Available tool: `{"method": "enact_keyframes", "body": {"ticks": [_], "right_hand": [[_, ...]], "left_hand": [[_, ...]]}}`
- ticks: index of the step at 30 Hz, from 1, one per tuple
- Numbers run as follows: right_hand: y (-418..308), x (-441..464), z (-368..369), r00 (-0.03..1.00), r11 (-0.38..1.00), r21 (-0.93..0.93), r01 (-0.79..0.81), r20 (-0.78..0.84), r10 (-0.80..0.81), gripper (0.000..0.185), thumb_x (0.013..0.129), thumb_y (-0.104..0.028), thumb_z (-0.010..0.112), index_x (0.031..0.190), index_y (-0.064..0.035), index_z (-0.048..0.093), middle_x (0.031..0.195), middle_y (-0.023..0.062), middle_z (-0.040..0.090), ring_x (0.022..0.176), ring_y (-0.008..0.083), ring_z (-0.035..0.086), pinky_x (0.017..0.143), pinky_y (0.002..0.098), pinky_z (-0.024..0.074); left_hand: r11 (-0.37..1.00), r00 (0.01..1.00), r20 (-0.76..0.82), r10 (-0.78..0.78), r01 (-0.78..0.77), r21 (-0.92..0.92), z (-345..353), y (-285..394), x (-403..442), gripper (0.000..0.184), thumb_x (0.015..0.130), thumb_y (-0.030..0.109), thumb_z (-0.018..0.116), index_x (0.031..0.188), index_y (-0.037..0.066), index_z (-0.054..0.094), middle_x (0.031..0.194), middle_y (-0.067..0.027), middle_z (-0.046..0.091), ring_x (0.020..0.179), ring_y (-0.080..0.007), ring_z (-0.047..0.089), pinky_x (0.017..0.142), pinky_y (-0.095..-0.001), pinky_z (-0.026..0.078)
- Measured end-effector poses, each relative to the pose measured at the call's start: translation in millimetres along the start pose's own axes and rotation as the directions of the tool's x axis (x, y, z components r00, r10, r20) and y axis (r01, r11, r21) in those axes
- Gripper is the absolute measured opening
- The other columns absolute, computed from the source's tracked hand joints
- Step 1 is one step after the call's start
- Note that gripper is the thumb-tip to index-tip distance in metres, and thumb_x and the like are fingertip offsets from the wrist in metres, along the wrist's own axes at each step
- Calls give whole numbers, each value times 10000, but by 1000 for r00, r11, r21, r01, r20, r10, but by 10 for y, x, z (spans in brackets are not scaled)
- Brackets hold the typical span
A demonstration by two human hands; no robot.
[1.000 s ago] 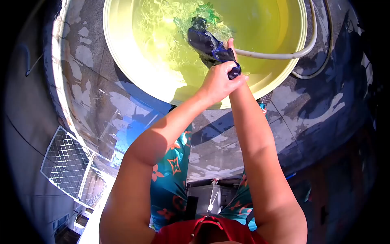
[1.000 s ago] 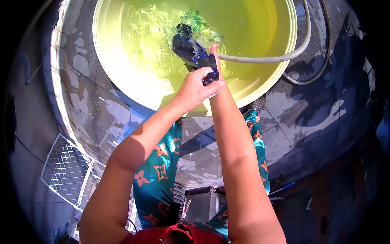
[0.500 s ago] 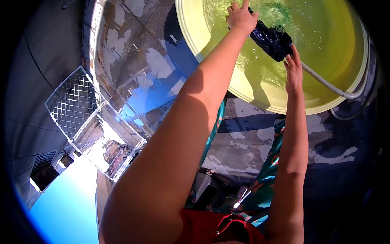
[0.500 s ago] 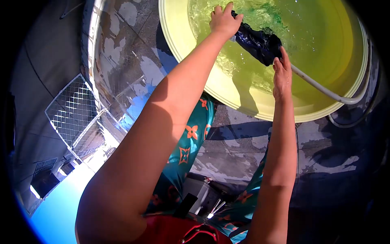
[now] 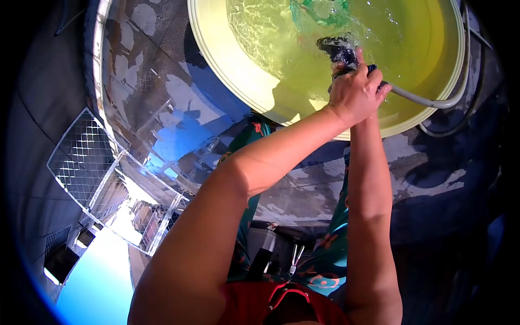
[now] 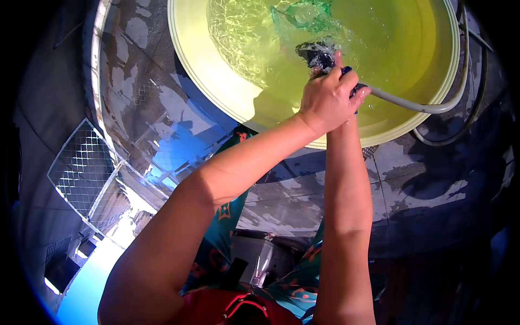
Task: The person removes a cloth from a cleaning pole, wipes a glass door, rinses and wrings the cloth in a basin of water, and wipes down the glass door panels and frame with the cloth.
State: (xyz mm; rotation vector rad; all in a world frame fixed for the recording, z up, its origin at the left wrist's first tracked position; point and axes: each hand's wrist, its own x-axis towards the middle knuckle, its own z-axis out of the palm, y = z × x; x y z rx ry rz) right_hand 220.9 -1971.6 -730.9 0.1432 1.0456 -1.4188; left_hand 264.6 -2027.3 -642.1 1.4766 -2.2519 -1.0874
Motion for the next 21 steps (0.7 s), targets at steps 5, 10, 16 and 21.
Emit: {"method": "enact_keyframes", "body": {"ticks": [5, 10, 16, 21], "right_hand": [[-397, 198, 497, 948, 976, 9, -215, -237, 211, 331, 1022, -341, 507, 1143, -49, 607, 986, 81, 669, 835, 197, 652, 787, 336, 522], [-365, 584, -54, 931, 451, -882, 138, -41, -364, 381, 993, -254, 547, 1325, -68, 560, 1301, 116, 510, 1080, 229, 552, 926, 321, 446], [-108, 854, 95, 924, 967, 94, -237, -287, 255, 637, 978, -577, 438, 1368, -80, 520, 1400, 128, 493, 1235, 292, 505, 1131, 486, 278], [-180, 1169, -470, 729, 645, 385, -660, 536, 426, 552, 934, -596, 521, 1085, -70, 595, 1007, 111, 624, 837, 201, 619, 767, 355, 567]], "left_hand": [[912, 981, -185, -57, 127, 389, -73, -1265, 1106, 364, 905, 429, 603, 1065, 102, 586, 998, -201, 611, 844, -399, 652, 718, -520, 531], [733, 878, -475, 50, 291, 615, -353, -2047, 1213, 465, 886, 425, 622, 1206, 91, 579, 1159, -229, 599, 1018, -389, 618, 845, -502, 508], [978, 961, 206, -184, 200, -57, 156, -1368, 767, 323, 815, 328, 625, 907, 19, 641, 979, -176, 652, 897, -368, 649, 811, -420, 542], [976, 980, 132, 147, -122, -179, -156, 174, 188, 158, 684, 237, 695, 692, 92, 632, 709, -55, 617, 722, -250, 648, 625, -403, 529]]}}
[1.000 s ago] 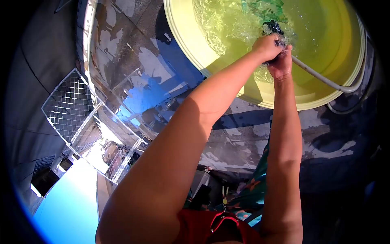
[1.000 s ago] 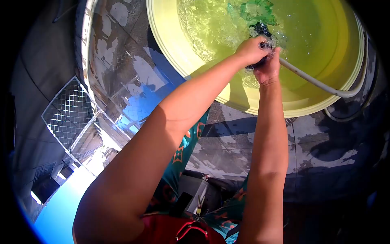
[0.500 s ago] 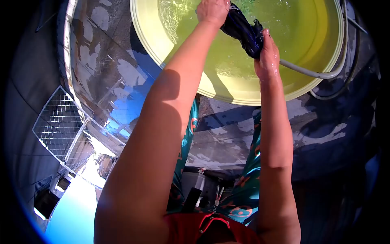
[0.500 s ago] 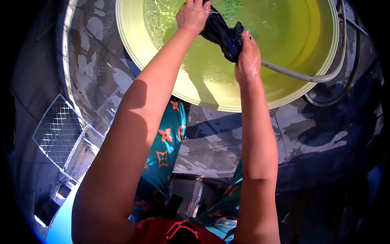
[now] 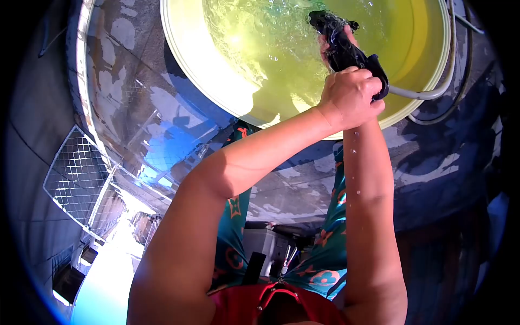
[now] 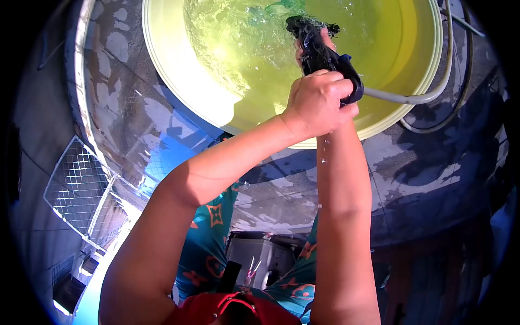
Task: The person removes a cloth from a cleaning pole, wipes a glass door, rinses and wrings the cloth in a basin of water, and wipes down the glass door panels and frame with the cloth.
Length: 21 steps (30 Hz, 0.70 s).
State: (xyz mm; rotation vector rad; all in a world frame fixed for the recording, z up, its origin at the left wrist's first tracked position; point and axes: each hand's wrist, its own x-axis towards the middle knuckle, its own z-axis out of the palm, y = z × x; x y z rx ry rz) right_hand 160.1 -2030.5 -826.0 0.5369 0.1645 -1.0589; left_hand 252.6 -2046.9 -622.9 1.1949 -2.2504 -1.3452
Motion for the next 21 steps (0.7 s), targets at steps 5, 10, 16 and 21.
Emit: {"method": "enact_keyframes", "body": {"ticks": [5, 10, 16, 21], "right_hand": [[370, -30, 576, 798, 752, -607, 258, -305, -520, 379, 981, -398, 580, 1070, -34, 634, 889, 46, 655, 769, 114, 608, 666, 262, 514], [231, -264, 1422, 494, -67, -998, -18, 50, -868, 439, 974, -330, 601, 1209, 41, 589, 1022, 125, 666, 889, 162, 613, 820, 304, 502], [-73, 181, 804, -35, 183, -943, -277, -180, -983, 777, 788, -465, 773, 1305, 47, 499, 1297, 254, 522, 1185, 351, 515, 985, 422, 438], [492, 474, 310, 390, 1, -889, -458, -201, -899, 597, 859, -401, 683, 1212, 64, 561, 1128, 286, 633, 1102, 383, 611, 952, 436, 467]], "left_hand": [[971, 966, -252, 51, 11, 238, -145, -437, 492, 231, 750, 294, 702, 673, 91, 623, 663, -85, 637, 617, -299, 648, 583, -415, 521], [662, 581, -442, -684, 749, -40, -914, -1521, 994, 590, 961, 486, 437, 843, -28, 699, 809, -267, 679, 810, -436, 667, 754, -503, 502], [580, 561, -179, -808, 811, -77, -626, -2070, 476, 569, 926, 511, 563, 1094, -28, 628, 1013, -176, 676, 920, -283, 647, 796, -401, 486], [510, 569, 288, -770, 821, -259, -8, -1992, 73, 443, 919, 440, 634, 1014, 8, 666, 914, -66, 666, 794, -178, 578, 766, -339, 468]]}}
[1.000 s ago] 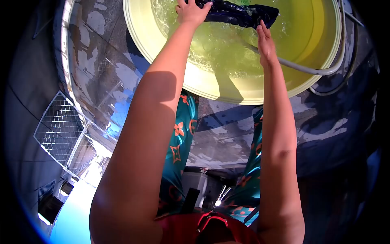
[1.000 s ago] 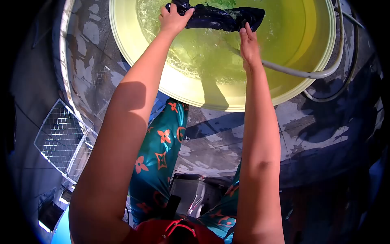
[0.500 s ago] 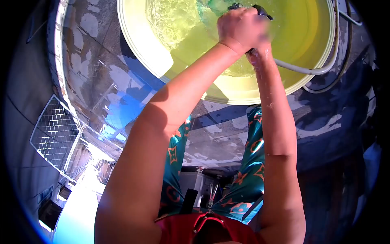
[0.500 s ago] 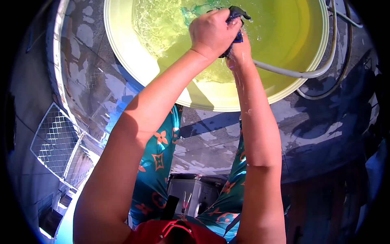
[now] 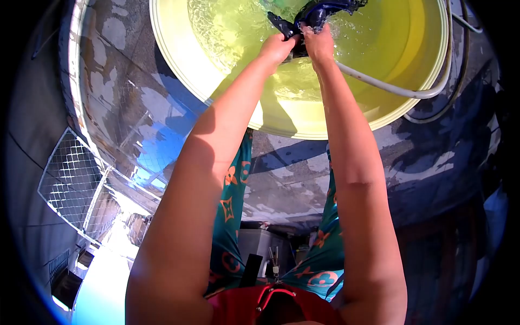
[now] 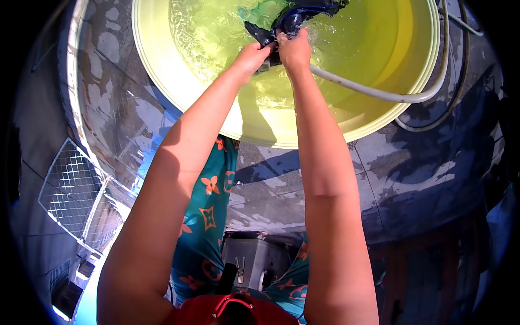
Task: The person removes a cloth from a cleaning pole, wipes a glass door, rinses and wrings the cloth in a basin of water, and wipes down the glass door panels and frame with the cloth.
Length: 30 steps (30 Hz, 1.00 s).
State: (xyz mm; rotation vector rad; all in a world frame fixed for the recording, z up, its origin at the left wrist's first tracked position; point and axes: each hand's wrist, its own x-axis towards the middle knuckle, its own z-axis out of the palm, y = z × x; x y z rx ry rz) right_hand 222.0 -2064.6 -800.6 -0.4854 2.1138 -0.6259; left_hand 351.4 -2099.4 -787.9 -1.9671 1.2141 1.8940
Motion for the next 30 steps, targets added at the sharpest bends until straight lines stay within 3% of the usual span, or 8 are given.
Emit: {"method": "enact_keyframes", "body": {"ticks": [3, 6, 8, 18, 24, 27, 28, 30], "right_hand": [[197, -38, -139, 996, 925, -380, -29, 62, 57, 331, 938, -280, 535, 1085, -10, 657, 919, 280, 685, 981, 370, 666, 887, 441, 499], [155, -59, -311, 983, 964, -222, -146, 80, 167, 326, 946, -281, 532, 1155, -59, 648, 1070, 291, 628, 990, 402, 640, 867, 458, 501], [346, -113, -251, 956, 919, -345, 192, -147, -255, 330, 962, -277, 517, 1174, -57, 641, 1143, 290, 579, 977, 411, 630, 850, 475, 502], [-880, -556, -1036, 890, 897, 223, 382, -349, -292, 336, 1034, -257, 457, 1064, 35, 623, 939, 121, 580, 635, 148, 602, 486, 260, 537], [-714, -493, -1062, 973, 811, 568, 139, -230, -6, 258, 956, -80, 503, 1162, 47, 592, 959, 99, 587, 765, 141, 614, 691, 268, 567], [-322, -182, -879, 961, 972, -212, -96, -273, 35, 561, 850, -47, 574, 1393, -20, 437, 1323, 212, 439, 1144, 316, 544, 983, 426, 457], [-283, -140, -765, 951, 961, -276, 8, -293, -93, 656, 846, -113, 627, 1456, -102, 387, 1464, 241, 288, 1280, 406, 425, 1055, 471, 390], [-337, -83, -496, 863, 863, -405, 301, -269, -427, 688, 852, -210, 673, 1474, -174, 382, 1495, 248, 283, 1321, 436, 382, 1062, 474, 391]], "left_hand": [[975, 990, -55, -132, 120, -187, -26, -112, -83, 339, 910, 359, 645, 990, 31, 676, 948, -63, 659, 853, -168, 563, 809, -361, 445], [863, 966, -206, -156, 31, -505, -219, 35, -178, 274, 850, 254, 674, 927, -9, 657, 840, -85, 649, 804, -208, 577, 824, -351, 445], [798, 979, -201, -30, -98, -595, -303, 70, -203, 189, 891, 206, 628, 956, 30, 644, 865, -63, 653, 778, -158, 581, 777, -301, 451], [674, 789, -609, 81, -493, -550, -928, 852, -557, 340, 1024, 327, 442, 1039, 9, 561, 900, -114, 658, 678, -243, 677, 662, -359, 530], [664, 766, -557, -321, -237, -709, -939, 735, -551, 308, 934, 260, 566, 1037, -30, 564, 850, -114, 640, 644, -266, 677, 607, -364, 510], [861, 665, -676, -317, -97, -499, -778, 410, -276, 457, 861, 230, 644, 1189, -53, 499, 1090, -175, 604, 958, -317, 664, 771, -411, 537], [950, 678, -698, -232, 3, -313, -726, 430, -237, 738, 805, 219, 702, 1388, -43, 334, 1415, -229, 384, 1286, -364, 452, 996, -451, 461], [986, 690, -712, 134, -23, 163, -422, 479, -183, 1051, 762, 349, 791, 1524, 18, 147, 1583, -228, 62, 1438, -406, 219, 1143, -458, 296]]}}
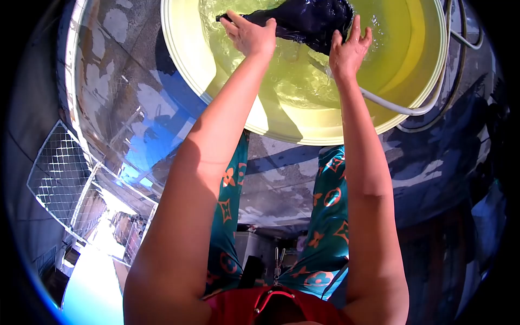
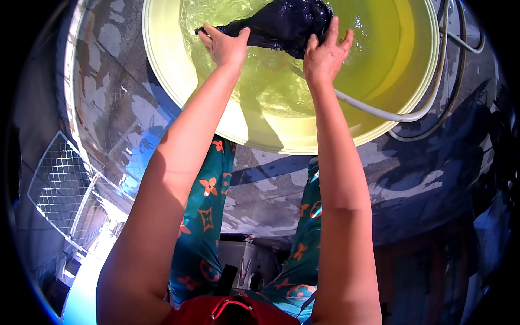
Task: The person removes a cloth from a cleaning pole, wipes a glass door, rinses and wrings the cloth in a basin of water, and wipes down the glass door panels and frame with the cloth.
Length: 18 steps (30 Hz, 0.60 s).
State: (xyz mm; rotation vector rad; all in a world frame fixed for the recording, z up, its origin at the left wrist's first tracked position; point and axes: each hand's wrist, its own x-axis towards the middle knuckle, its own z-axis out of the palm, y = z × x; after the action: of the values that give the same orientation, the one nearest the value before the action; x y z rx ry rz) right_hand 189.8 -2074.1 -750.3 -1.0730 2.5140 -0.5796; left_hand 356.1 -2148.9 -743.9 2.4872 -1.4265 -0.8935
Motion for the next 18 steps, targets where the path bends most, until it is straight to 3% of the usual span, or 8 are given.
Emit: {"method": "enact_keyframes", "body": {"ticks": [3, 5, 7, 9, 11, 12, 16, 18], "right_hand": [[5, -100, 391, 918, 946, -59, 317, 269, -291, 634, 886, -336, 654, 1466, -306, 398, 1512, 202, 335, 1358, 426, 368, 1080, 503, 376], [171, 7, 331, 843, 892, -186, 412, 448, -296, 587, 903, -335, 632, 1448, -345, 416, 1503, 136, 378, 1361, 384, 388, 1063, 507, 398], [354, 43, 227, 855, 814, -385, 435, 460, -240, 479, 926, -271, 590, 1380, -391, 501, 1415, 42, 514, 1323, 315, 460, 1039, 469, 433], [530, 193, 243, 834, 936, -311, 166, 551, 35, 457, 924, -167, 550, 1361, -304, 554, 1303, 66, 598, 1225, 260, 543, 1014, 393, 443], [529, 227, 301, 748, 898, 85, -431, 591, 303, 465, 912, -105, 516, 1357, -226, 569, 1227, 71, 627, 1147, 222, 568, 996, 351, 437], [482, 261, 298, 655, 691, 264, -673, 648, 390, 470, 905, -74, 499, 1355, -188, 576, 1189, 73, 642, 1108, 204, 580, 987, 330, 434], [38, 32, 69, 640, 193, 613, -766, 755, 143, 481, 925, -2, 449, 1397, -74, 510, 1192, 72, 621, 1056, 168, 580, 943, 295, 454], [-31, 21, -126, 653, 140, 640, -756, 754, 78, 460, 938, 16, 458, 1392, -44, 501, 1197, 71, 626, 1029, 159, 594, 929, 275, 469]], "left_hand": [[684, 772, 212, 599, -631, 366, 352, -69, -36, 806, 796, 515, 723, 1487, 303, 367, 1592, -145, 197, 1470, -422, 130, 1130, -637, 202], [589, 712, 409, 570, -702, 401, 481, -250, 291, 600, 865, 509, 646, 1402, 281, 505, 1550, -85, 332, 1447, -364, 243, 1107, -615, 271], [768, 784, 498, 370, -560, 311, 270, -164, 556, 394, 937, 445, 567, 1256, 223, 632, 1260, -63, 633, 1118, -321, 604, 945, -484, 482], [923, 826, 545, 143, -310, 229, 366, -438, 928, 392, 955, 388, 561, 1250, 140, 631, 1162, -115, 680, 1073, -309, 639, 930, -449, 497], [1000, 791, 612, 1, 1, -3, 340, -551, 963, 410, 963, 348, 559, 1265, 75, 608, 1189, -136, 668, 1101, -297, 631, 935, -437, 490], [982, 796, 576, 187, -169, -85, 126, -177, 492, 446, 941, 304, 599, 1263, -3, 577, 1186, -157, 662, 1107, -267, 627, 924, -396, 487], [897, 682, 651, 332, -15, -441, 387, 144, -188, 439, 881, 207, 677, 1246, -10, 566, 1101, -113, 670, 997, -178, 622, 881, -357, 494], [750, 821, 491, 293, 121, -650, 265, 447, -409, 326, 875, 131, 645, 1174, 5, 608, 955, -48, 657, 828, -128, 612, 768, -284, 493]]}}
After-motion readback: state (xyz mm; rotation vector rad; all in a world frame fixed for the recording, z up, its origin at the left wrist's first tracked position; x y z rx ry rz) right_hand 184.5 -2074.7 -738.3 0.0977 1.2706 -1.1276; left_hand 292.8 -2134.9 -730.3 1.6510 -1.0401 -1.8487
